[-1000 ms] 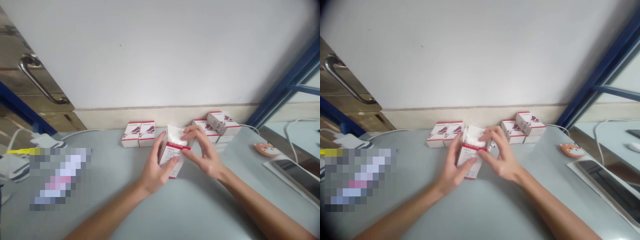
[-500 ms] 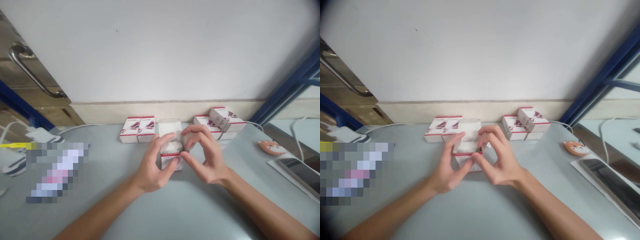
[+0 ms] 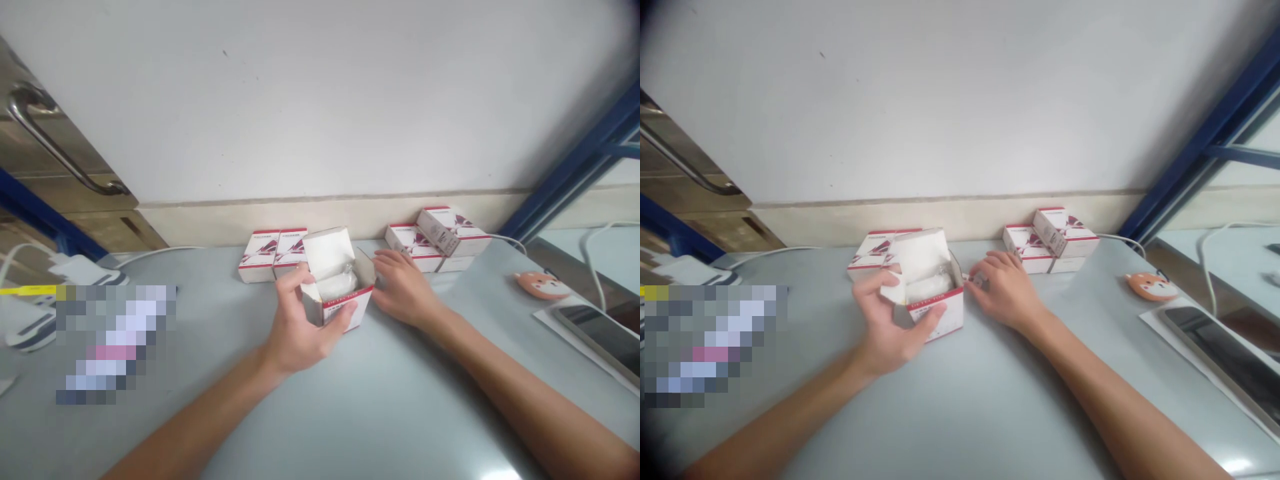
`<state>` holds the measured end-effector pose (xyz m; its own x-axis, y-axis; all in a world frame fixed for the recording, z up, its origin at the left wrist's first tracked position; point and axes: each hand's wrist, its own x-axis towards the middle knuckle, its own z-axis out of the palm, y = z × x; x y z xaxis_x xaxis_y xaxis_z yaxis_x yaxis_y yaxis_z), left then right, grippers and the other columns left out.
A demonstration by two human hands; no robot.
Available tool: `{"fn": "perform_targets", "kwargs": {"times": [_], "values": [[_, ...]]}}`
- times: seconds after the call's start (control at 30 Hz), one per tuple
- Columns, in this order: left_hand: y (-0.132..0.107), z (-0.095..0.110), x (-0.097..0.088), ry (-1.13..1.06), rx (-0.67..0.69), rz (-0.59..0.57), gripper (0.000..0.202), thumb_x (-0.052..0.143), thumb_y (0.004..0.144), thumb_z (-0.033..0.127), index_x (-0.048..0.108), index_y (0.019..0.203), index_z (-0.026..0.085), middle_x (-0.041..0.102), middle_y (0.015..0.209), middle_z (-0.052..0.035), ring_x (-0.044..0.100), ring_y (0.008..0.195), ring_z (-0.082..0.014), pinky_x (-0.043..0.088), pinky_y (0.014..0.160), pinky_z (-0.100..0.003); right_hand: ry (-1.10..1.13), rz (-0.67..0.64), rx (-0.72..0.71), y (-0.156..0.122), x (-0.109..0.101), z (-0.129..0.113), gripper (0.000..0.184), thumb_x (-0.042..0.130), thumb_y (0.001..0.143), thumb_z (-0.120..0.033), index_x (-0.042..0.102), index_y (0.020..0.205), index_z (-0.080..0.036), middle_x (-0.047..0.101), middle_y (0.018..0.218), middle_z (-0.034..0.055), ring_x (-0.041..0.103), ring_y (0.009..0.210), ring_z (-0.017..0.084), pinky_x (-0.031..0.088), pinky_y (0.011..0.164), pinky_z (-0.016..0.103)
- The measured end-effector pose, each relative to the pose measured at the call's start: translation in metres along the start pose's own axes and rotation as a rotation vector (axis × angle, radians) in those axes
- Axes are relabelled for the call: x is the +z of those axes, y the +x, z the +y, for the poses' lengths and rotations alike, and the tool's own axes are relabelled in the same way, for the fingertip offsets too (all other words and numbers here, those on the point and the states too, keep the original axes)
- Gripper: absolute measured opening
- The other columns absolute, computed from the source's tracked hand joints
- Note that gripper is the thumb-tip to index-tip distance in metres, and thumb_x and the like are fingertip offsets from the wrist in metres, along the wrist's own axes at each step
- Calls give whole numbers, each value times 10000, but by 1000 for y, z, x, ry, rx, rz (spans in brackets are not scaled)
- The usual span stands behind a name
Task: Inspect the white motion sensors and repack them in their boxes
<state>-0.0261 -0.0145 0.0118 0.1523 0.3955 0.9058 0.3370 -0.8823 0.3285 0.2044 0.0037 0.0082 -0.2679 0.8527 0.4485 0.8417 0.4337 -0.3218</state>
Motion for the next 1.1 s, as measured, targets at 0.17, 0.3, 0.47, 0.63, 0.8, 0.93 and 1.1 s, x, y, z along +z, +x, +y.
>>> {"fn": "perform_targets", "kwargs": {"times": [0.17, 0.3, 0.47, 0.63, 0.8, 0.93, 1.1], "values": [[-3, -3, -1, 34, -24, 20, 640, 812, 823, 176, 366, 1274, 262, 478, 1093, -20, 573, 974, -169, 521, 863, -320, -83, 1, -49, -3, 9, 2, 90, 614, 966, -234, 703, 965, -230, 795, 1096, 108, 580, 1387, 354, 400, 1159, 556], [-5, -5, 0, 47, -79, 11, 638, 804, 842, 200, 373, 1308, 254, 497, 1138, -40, 593, 1036, -189, 530, 898, -336, 6, 54, -13, 0, 7, -1, 76, 624, 951, -232, 699, 943, -242, 788, 1095, 91, 652, 1280, 326, 431, 1104, 538], [-4, -2, 0, 33, -77, 12, 606, 782, 870, 228, 364, 1307, 257, 517, 1148, -48, 615, 1027, -192, 536, 900, -355, 133, 265, 36, 5, -7, -10, 54, 652, 950, -235, 699, 972, -247, 789, 1011, 44, 725, 1015, 276, 494, 991, 483], [-1, 3, -1, -9, -79, -25, 599, 774, 867, 189, 357, 1293, 252, 544, 1150, -61, 624, 1028, -190, 551, 878, -349, 301, 688, -3, 3, -31, -41, 41, 680, 975, -242, 695, 1007, -264, 764, 992, 46, 726, 949, 244, 559, 870, 425], [2, 6, 1, -105, 50, -47, 639, 768, 838, 100, 343, 1290, 257, 545, 1037, -23, 610, 859, -159, 536, 738, -316, 323, 834, -333, -11, -40, -74, 247, 716, 882, -109, 687, 1064, -274, 754, 995, 55, 751, 955, 269, 601, 822, 455], [4, 8, 3, -135, 101, -75, 619, 768, 817, 74, 348, 1218, 290, 486, 886, 38, 529, 727, -144, 501, 652, -312, 181, 641, -481, -17, -38, -78, 282, 684, 838, -30, 687, 1042, -225, 781, 1001, 68, 749, 962, 268, 564, 803, 441], [4, 8, 2, -144, 120, -74, 653, 754, 807, 40, 340, 1247, 288, 510, 938, 21, 546, 765, -151, 512, 661, -325, 136, 562, -412, -17, -38, -75, 190, 692, 847, -68, 666, 958, -220, 803, 967, 30, 729, 1012, 269, 474, 867, 447]]}}
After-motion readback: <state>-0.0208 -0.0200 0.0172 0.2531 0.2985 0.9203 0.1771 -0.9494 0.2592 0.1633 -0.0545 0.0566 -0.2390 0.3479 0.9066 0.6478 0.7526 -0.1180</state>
